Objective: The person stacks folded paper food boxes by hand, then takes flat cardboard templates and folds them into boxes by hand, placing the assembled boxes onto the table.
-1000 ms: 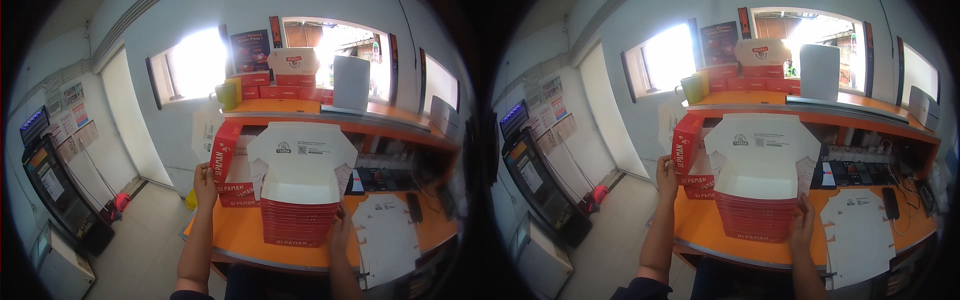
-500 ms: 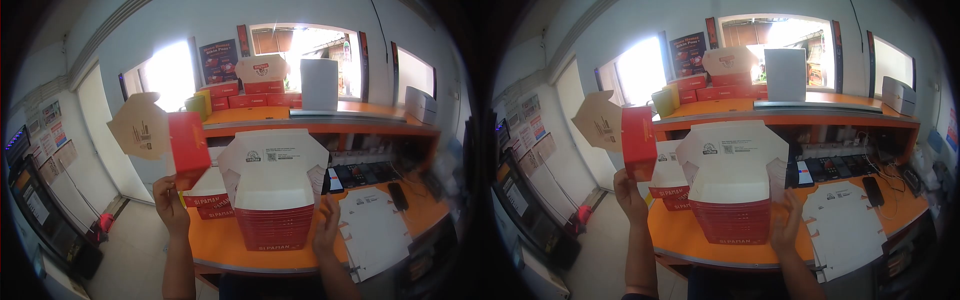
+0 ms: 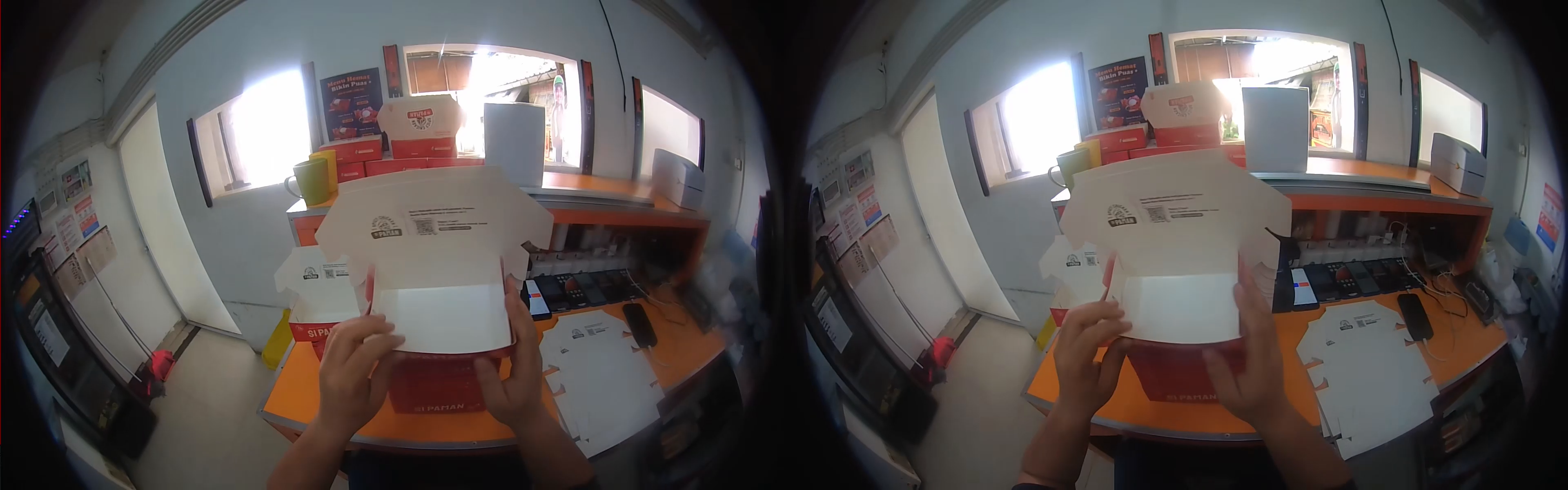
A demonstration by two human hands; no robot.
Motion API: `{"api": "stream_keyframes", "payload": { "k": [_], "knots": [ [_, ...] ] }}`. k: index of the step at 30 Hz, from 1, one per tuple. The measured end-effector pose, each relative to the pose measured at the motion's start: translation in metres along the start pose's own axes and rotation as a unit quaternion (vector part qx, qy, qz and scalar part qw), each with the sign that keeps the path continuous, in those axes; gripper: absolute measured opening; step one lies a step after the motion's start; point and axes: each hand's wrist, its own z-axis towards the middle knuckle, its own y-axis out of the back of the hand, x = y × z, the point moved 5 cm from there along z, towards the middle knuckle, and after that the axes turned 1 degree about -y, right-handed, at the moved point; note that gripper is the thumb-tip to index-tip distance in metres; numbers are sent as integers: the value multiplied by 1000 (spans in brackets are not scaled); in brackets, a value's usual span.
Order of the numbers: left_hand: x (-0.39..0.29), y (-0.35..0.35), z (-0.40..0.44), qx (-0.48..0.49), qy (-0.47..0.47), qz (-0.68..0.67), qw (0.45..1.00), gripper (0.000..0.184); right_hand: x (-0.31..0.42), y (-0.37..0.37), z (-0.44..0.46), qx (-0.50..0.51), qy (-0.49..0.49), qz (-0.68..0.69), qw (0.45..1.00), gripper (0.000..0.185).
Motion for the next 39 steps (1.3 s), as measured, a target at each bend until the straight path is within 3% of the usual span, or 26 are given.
{"api": "stream_keyframes", "payload": {
  "k": [3, 6, 9, 12, 15, 18, 24, 33, 39],
  "knots": [
    [14, -4, -9, -36, 77, -89, 992, 47, -13, 5, -5, -10, -77, 49, 996, 67],
    [38, -19, -23, -120, 183, -325, 920, 50, -23, 13, -5, -11, -138, 96, 986, 61],
    [58, -25, -40, -123, 276, -395, 867, 47, -35, 12, -6, -14, -169, 102, 980, 58],
    [73, -36, -52, -38, 302, -415, 857, 40, -47, 8, -7, -11, -186, 133, 973, 59],
    [71, -31, -43, -29, 295, -299, 907, 29, -54, 8, -7, -30, -194, 128, 972, 57],
    [78, -34, -43, -15, 301, -276, 913, 20, -65, 10, -11, -46, -184, 79, 979, 50],
    [85, -28, -34, 14, 195, -184, 963, 19, -66, 14, -10, -42, -125, 10, 991, 35],
    [92, -37, -30, -3, 86, -173, 981, 19, -61, 22, 8, -5, 1, -69, 998, 34],
    [98, -36, -24, 36, 84, -180, 979, 23, -65, 29, 14, 49, -15, -50, 997, 33]
  ]
}}
